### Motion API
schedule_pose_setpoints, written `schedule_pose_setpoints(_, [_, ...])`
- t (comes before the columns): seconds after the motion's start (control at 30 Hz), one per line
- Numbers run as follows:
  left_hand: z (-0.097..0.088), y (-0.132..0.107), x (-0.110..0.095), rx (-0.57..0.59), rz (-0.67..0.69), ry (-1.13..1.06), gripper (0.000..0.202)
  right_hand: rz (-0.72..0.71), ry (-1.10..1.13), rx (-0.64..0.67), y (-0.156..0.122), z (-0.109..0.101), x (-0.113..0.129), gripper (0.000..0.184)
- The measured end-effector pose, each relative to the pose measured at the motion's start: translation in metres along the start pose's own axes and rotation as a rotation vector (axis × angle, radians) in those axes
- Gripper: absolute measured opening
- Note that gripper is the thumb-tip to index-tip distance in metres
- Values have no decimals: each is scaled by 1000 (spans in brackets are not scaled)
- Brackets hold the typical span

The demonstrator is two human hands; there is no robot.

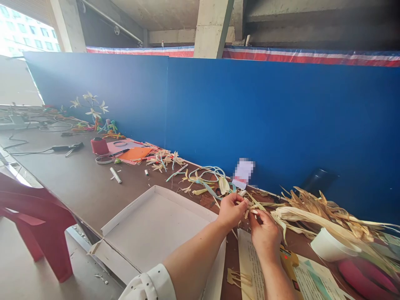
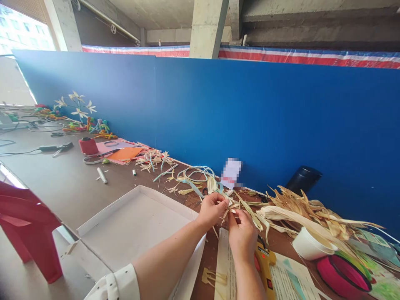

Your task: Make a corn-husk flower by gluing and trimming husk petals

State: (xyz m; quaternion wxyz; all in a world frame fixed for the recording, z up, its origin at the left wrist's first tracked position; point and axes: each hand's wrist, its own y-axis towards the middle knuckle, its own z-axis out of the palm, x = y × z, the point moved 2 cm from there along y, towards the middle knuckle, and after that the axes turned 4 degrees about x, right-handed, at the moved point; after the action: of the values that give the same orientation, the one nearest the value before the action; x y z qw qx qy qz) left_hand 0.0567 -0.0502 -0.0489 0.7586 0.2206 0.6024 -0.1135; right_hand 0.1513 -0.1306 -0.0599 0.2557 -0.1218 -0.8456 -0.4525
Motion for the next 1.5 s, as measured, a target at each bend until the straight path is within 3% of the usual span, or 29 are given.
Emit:
schedule_pose_setpoints(0.4, [-1,1,1,56,64,-39,23,-11,11,-9,1,-2,1,38])
schedule_pose_setpoints(0.53, [-4,1,-3,8,145,-108,32,-2,31,-33,1,-2,0,35])
schedule_pose_setpoints(0.77, [-7,3,-4,-24,164,-143,38,12,15,-49,0,-2,-1,35])
schedule_pose_setpoints(1.07, [-2,0,2,30,103,16,26,5,7,-22,0,-4,1,38])
schedule_pose_setpoints(1.33, [0,2,2,38,-22,-34,24,-6,-9,-11,1,-3,5,40])
schedule_pose_setpoints(1.5, [-2,3,2,15,-21,-25,23,-64,5,-17,1,-3,7,35])
